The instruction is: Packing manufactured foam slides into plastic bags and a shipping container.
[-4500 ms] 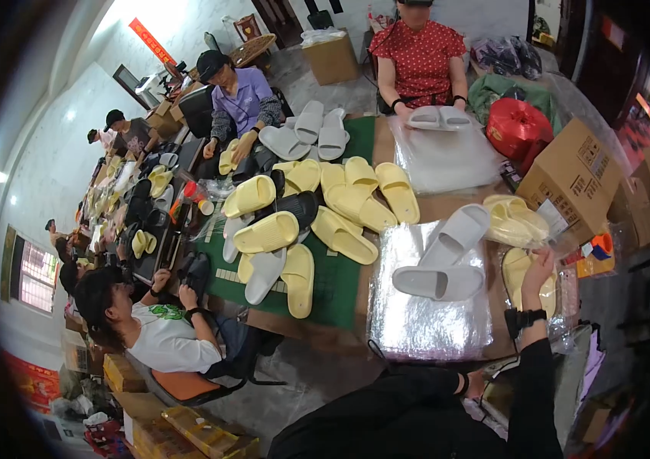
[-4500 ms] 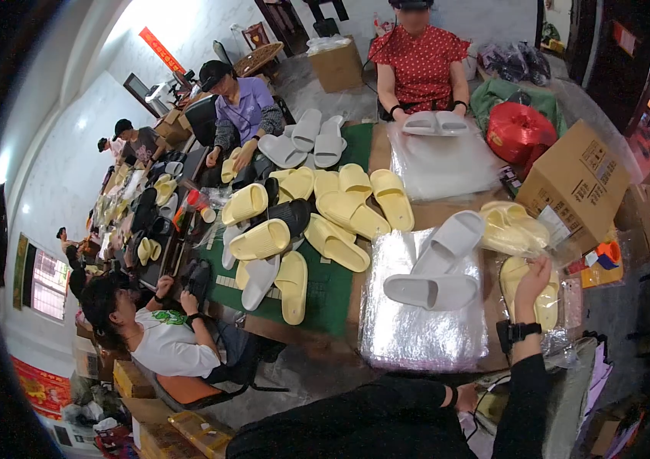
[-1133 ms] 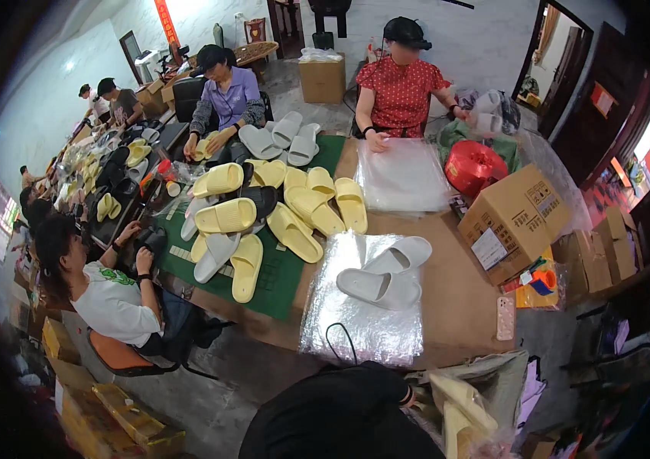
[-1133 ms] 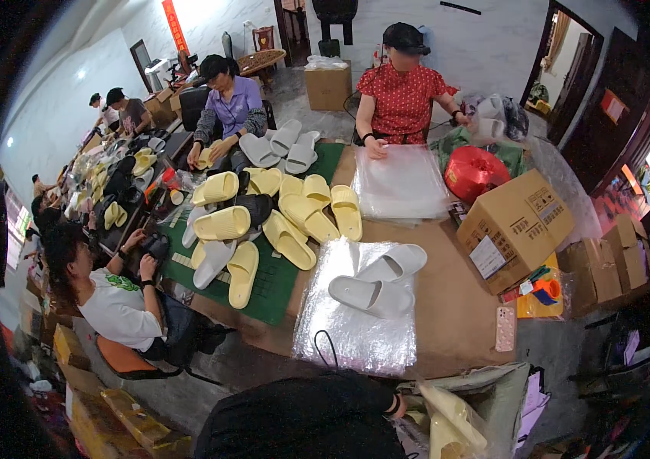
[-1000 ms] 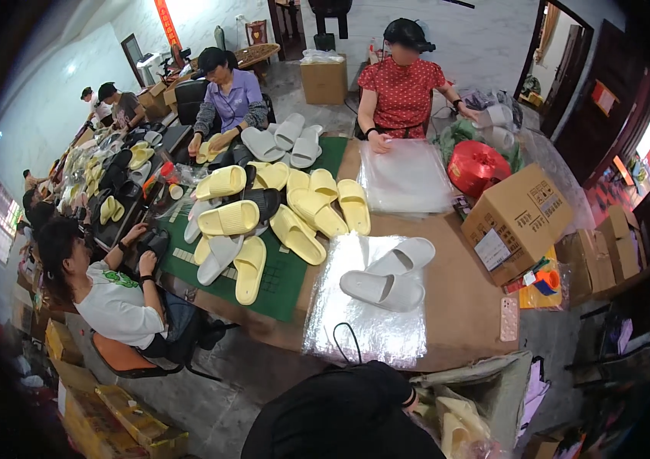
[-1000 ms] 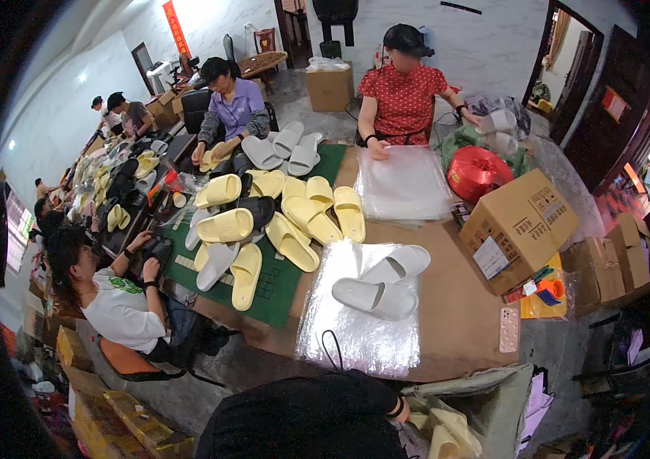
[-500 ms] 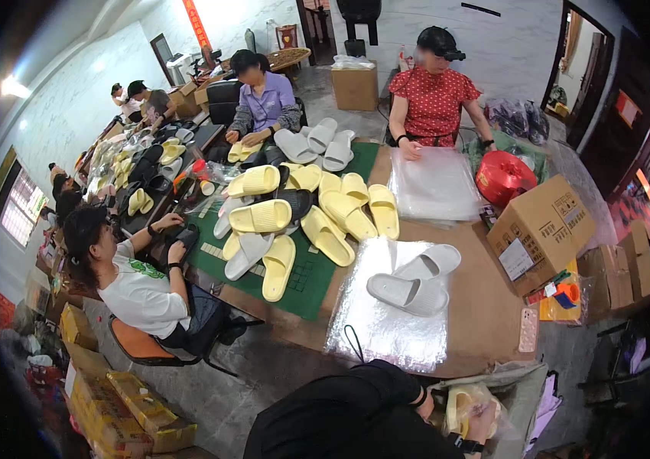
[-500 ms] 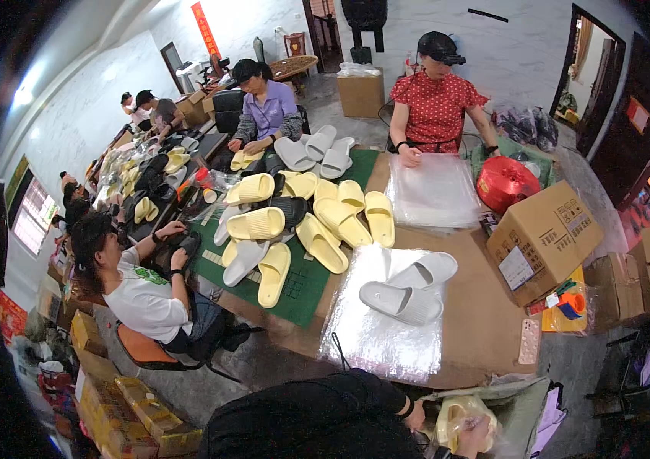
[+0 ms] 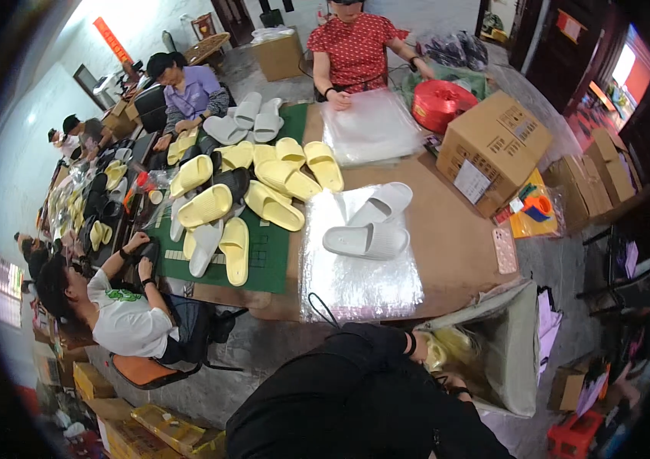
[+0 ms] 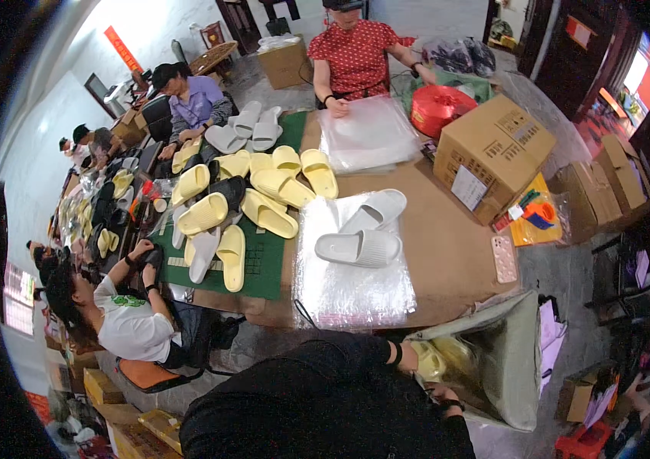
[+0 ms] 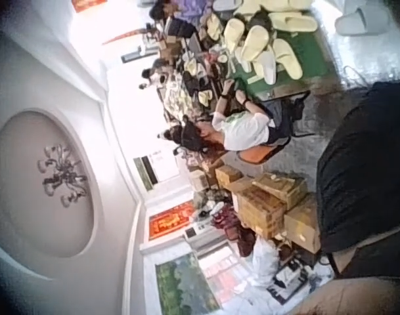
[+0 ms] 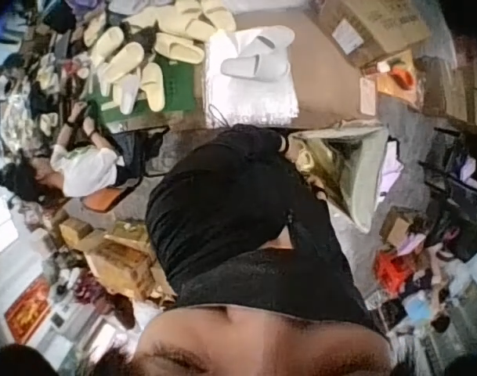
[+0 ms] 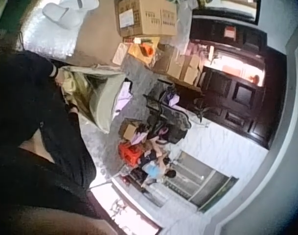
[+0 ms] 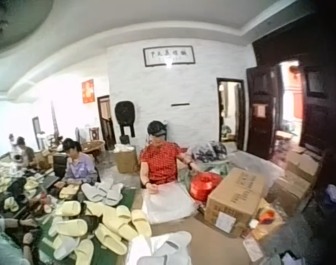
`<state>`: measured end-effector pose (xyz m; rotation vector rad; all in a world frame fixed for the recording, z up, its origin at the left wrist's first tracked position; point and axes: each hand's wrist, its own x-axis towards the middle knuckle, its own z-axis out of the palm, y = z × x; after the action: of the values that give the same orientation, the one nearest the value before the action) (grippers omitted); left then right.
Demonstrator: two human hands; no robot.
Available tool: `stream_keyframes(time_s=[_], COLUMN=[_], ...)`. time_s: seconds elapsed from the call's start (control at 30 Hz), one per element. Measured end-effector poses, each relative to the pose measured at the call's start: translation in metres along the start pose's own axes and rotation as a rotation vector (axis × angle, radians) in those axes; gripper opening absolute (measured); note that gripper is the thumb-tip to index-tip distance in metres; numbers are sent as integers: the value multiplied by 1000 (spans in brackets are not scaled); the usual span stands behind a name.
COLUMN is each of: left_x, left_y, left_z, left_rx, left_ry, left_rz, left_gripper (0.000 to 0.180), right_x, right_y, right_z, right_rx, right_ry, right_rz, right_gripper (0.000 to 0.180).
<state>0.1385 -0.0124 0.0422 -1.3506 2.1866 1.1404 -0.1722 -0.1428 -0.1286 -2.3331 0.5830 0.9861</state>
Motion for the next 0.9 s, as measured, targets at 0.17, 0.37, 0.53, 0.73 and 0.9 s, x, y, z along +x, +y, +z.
stream_keyframes(time_s=[0.17, 0.37, 0.53, 0.73, 0.9], left_x=[4, -11, -65, -231, -334], left_y=[2, -18, -75, -63, -68], left_z=[-1, -40, -49, -102, -70], left_rx=[-85, -214, -416, -519, -316], left_ry=[22, 186, 937, 1341, 1478], left_rz=[-37, 17, -35, -438, -684], left_gripper=[28, 28, 23, 28, 23], right_x=[-32, 9, 46, -7, 9], right_y=[-109, 54, -132, -283, -350], right_z=[-98, -31, -208, -334, -345], right_rx=[883, 869, 376, 365, 385], right_ry=[-108, -172, -286, -302, -121], right_rz=[326, 26, -547, -610, -836], right_gripper=[18, 21, 17, 27, 27])
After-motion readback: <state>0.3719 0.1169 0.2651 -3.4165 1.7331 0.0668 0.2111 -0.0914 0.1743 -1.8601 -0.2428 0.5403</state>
